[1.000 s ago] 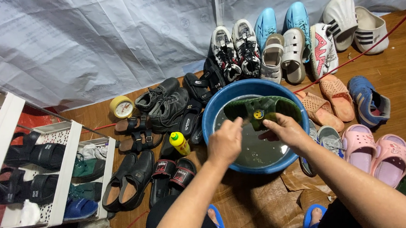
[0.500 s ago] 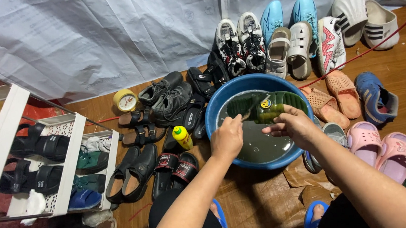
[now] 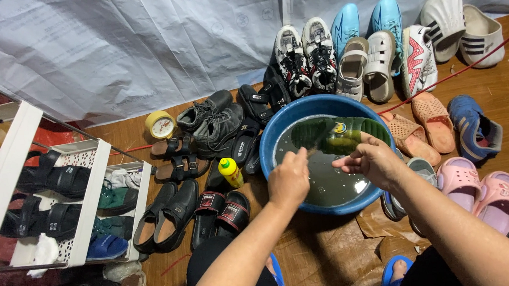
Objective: The person scrubs a green slipper with a brush in a blue basin of water. They repeatedly dip the slipper and brush into the water, scrubbing the sole and upper surfaces. The slipper is handled one at a time throughout the clip.
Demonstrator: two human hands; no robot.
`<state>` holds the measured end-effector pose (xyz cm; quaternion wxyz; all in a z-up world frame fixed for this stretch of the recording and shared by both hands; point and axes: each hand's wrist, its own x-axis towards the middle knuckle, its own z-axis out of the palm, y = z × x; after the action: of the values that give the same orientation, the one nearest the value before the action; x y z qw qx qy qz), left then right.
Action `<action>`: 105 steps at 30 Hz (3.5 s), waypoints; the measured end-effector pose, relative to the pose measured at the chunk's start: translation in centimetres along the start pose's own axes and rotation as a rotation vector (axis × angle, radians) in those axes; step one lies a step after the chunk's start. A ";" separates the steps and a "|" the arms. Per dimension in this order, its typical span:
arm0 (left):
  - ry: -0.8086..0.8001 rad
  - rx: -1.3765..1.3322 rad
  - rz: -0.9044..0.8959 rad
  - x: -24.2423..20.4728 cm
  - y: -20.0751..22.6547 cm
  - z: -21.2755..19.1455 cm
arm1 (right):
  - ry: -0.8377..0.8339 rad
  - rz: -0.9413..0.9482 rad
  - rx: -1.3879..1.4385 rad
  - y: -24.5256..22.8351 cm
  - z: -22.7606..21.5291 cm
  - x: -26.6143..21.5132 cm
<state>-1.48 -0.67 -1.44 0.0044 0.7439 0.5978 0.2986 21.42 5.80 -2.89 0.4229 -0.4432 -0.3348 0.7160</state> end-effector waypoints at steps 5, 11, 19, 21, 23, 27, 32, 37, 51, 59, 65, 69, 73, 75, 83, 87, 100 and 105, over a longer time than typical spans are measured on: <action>0.013 -0.007 -0.064 0.0 -0.3 1.5 | 0.011 -0.026 -0.019 0.3 -0.7 0.5; -0.013 -0.112 -0.219 0.7 -2.1 2.7 | 0.018 -0.068 -0.046 3.1 -3.7 3.0; -0.006 -0.032 -0.068 1.1 -0.5 -0.2 | 0.025 -0.091 -0.039 0.0 -0.5 0.0; 0.010 0.029 -0.088 1.6 -1.8 1.3 | 0.008 -0.071 -0.061 0.2 -0.2 -0.1; 0.011 0.043 -0.064 1.6 -2.1 1.9 | 0.005 -0.064 -0.073 -0.2 0.7 -0.9; 0.113 0.172 0.127 1.0 0.5 0.2 | 0.023 -0.030 -0.122 -0.4 0.9 -0.9; 0.079 0.094 0.020 1.6 0.5 1.2 | -0.049 0.085 -0.166 -2.1 2.3 -2.5; 0.089 0.077 0.120 1.2 1.7 0.9 | -0.116 0.101 -0.119 -1.2 -0.1 -0.8; -0.185 -0.122 -0.134 0.5 2.9 0.6 | -0.097 0.015 0.010 0.1 -0.9 0.7; -0.179 -0.499 -0.354 0.8 6.1 3.3 | 0.090 -0.119 -0.175 0.5 2.1 1.9; -0.193 -0.604 -0.432 1.8 6.7 3.4 | 0.208 -0.187 -0.190 1.3 -0.7 4.7; -0.126 -0.678 -0.708 4.0 4.8 4.2 | 0.178 -0.144 -0.333 1.0 -2.5 5.2; -0.216 -0.942 -0.895 5.7 4.2 4.3 | 0.060 -0.174 -0.342 -0.7 -1.0 2.7; -0.165 -1.512 -0.969 6.1 3.4 8.0 | -0.048 -0.263 -0.507 -2.1 1.0 0.8; -0.301 -1.244 -1.050 7.2 6.7 2.6 | -0.058 -0.323 -0.614 -3.5 0.0 0.3; -0.204 -1.579 -0.969 7.4 5.1 9.0 | 0.108 -0.386 -0.911 -6.3 2.1 -2.2; -0.062 -1.951 -0.864 8.2 2.4 13.0 | 0.206 -0.393 -0.562 -4.8 -4.4 0.7; -0.122 -1.843 -0.612 6.6 2.3 11.0 | 0.018 -0.239 -0.616 -7.2 1.7 -4.0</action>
<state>6.17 8.46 -6.74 0.6935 0.2753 0.2961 0.5963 23.07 5.06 5.32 0.3531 -0.5140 -0.5815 0.5225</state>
